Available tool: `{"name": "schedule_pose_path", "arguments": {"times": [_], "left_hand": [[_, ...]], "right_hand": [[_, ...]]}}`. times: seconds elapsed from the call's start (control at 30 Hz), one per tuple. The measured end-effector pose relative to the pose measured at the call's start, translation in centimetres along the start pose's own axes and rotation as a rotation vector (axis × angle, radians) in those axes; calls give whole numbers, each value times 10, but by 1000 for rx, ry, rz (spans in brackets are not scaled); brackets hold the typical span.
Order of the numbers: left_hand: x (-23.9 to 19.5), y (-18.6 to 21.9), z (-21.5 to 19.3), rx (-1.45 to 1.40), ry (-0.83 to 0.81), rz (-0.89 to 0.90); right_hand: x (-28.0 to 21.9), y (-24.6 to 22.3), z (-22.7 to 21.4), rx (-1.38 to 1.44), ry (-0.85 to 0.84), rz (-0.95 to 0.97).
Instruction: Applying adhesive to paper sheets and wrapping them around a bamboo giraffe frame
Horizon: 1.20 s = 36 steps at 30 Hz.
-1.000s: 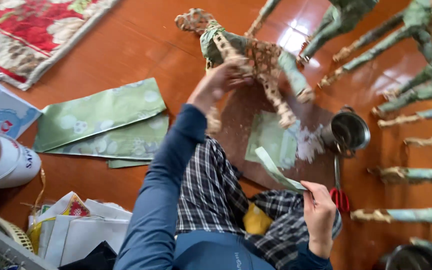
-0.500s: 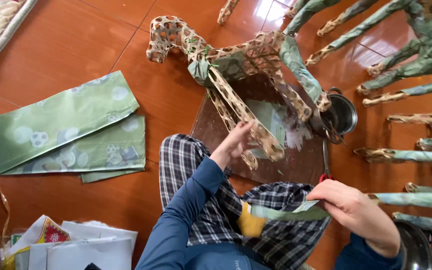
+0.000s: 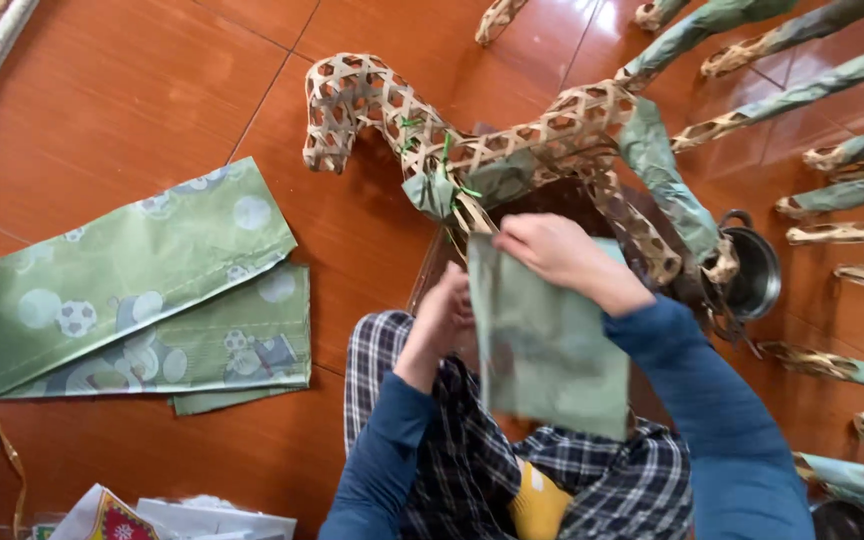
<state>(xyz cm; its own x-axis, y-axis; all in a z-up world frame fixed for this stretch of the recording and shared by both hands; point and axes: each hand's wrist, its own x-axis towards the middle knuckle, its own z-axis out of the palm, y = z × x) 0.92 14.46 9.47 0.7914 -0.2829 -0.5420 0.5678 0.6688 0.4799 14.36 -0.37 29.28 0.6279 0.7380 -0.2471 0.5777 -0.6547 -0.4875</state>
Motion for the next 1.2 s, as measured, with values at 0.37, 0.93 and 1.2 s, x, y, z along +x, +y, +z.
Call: {"name": "schedule_pose_path", "arguments": {"times": [0.37,0.93,1.2], "left_hand": [[56,73,4,751,707,768],[126,50,-14,1426,522,1093],[130,51,-17,1414,523,1067]], "right_hand": [[142,102,92,-575,315,116],[43,30,129,-809,520,-113],[40,57,130,-80,269,25]]}}
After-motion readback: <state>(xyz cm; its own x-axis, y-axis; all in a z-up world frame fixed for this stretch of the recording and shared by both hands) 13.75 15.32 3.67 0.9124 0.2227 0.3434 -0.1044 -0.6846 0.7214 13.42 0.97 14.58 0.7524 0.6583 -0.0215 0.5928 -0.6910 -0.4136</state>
